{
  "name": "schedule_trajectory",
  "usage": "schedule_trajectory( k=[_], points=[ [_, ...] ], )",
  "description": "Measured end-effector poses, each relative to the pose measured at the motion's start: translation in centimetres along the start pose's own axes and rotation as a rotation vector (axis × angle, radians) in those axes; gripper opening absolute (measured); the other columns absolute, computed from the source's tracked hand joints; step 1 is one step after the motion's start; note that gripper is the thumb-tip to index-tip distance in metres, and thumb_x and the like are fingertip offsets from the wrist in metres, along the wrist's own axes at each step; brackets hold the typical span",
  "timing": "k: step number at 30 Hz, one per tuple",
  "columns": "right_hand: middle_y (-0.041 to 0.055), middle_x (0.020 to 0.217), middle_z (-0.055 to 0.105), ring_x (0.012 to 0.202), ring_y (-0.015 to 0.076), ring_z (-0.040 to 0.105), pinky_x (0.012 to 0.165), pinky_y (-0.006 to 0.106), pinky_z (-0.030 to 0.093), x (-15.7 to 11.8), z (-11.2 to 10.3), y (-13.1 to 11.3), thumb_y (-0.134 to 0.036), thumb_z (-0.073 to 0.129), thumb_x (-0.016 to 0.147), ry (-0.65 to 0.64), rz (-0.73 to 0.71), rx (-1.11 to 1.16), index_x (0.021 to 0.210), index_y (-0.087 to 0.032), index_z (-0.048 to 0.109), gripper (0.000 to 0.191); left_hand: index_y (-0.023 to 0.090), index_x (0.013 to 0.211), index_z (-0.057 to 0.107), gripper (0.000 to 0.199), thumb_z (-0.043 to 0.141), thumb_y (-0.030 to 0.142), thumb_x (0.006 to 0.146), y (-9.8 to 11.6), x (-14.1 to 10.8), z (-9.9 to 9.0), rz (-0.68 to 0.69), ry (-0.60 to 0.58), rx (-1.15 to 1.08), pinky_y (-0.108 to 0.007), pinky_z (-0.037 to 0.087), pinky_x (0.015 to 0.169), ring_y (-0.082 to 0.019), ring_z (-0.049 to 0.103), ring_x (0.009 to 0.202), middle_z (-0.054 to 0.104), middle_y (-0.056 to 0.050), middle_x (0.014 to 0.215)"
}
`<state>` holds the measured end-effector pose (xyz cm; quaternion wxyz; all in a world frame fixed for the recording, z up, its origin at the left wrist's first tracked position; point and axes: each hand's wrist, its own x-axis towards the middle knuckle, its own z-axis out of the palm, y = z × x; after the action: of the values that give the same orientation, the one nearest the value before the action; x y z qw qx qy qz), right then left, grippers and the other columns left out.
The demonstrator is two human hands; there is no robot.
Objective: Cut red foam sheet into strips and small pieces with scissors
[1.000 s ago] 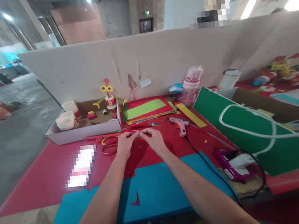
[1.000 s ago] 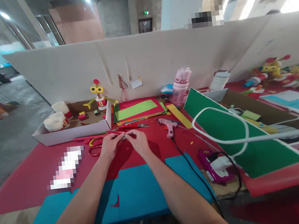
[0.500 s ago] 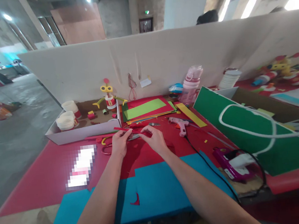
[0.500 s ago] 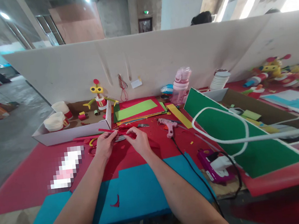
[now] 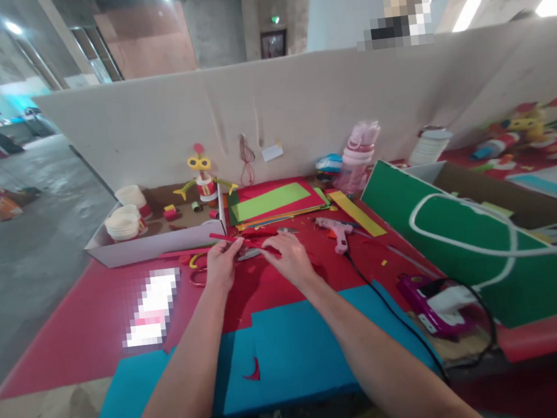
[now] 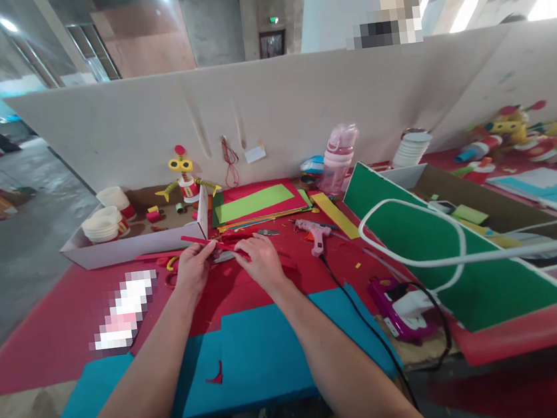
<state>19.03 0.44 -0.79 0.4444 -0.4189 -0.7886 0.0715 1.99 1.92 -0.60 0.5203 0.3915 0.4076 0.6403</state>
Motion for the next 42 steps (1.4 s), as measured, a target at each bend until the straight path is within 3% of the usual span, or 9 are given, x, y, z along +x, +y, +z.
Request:
schedule_trajectory(
  k=[7,12,18,23,35,42],
  points=[
    [0.0043,0.078,0.066,0.082,0.0208,0.058,0.086,0.033,0.041,0.1,-0.7,0.1,-0.028,0.054,0.088,-0.023,0.055,-0.028,0.077,-0.023,0.063,0.014,0.014,0.059,0.062,0.029,0.083,0.033,0.054,0.5,0.3,-0.4,0.002,0.064,-0.013,-0.025,0.042,0.057,-0.011,0.054,0.052,0.063,-0.002,0.054],
    [0.0018,0.075,0.066,0.071,0.0172,0.060,0.069,0.027,0.045,0.0,-0.6,0.7,-0.030,0.059,0.084,-0.029,0.258,0.164,0.078,-0.022,0.061,0.010,0.013,0.061,0.063,0.029,0.083,0.033,0.054,0.4,0.1,-0.3,-0.010,0.052,-0.009,-0.025,0.043,0.058,-0.011,0.056,0.054,0.064,-0.002,0.055],
    [0.0067,0.097,0.071,0.088,0.0191,0.066,0.081,0.030,0.049,0.4,-0.3,0.5,-0.036,0.070,0.073,-0.121,0.388,0.480,0.097,-0.018,0.065,0.030,0.013,0.065,0.066,0.026,0.081,0.034,0.059,-0.9,-0.6,0.6,-0.020,-0.040,0.081,-0.026,0.046,0.064,-0.012,0.057,0.057,0.065,-0.002,0.058],
    [0.0060,0.088,0.074,0.080,0.0200,0.068,0.076,0.031,0.051,0.4,0.2,0.7,-0.037,0.064,0.077,-0.158,0.442,0.608,0.089,-0.016,0.071,0.025,0.013,0.067,0.067,0.024,0.079,0.033,0.062,-1.1,-0.8,0.9,0.000,-0.053,0.111,-0.027,0.046,0.066,-0.012,0.058,0.059,0.066,-0.002,0.060],
    [0.0042,0.082,0.075,0.078,0.0207,0.068,0.074,0.029,0.049,0.4,0.2,1.0,-0.030,0.065,0.077,-0.069,0.413,0.422,0.081,-0.018,0.074,0.015,0.012,0.069,0.067,0.027,0.080,0.035,0.061,-0.4,-0.9,0.9,0.011,-0.003,0.120,-0.028,0.047,0.067,-0.014,0.061,0.058,0.068,-0.003,0.061],
    [0.0042,0.086,0.074,0.080,0.0188,0.067,0.073,0.026,0.048,0.4,-0.1,-0.3,-0.029,0.066,0.078,-0.087,0.375,0.343,0.084,-0.019,0.071,0.013,0.013,0.063,0.064,0.026,0.080,0.034,0.060,-0.7,-1.1,1.2,0.004,0.002,0.117,-0.028,0.047,0.064,-0.013,0.059,0.056,0.066,-0.002,0.058]
  ],
)
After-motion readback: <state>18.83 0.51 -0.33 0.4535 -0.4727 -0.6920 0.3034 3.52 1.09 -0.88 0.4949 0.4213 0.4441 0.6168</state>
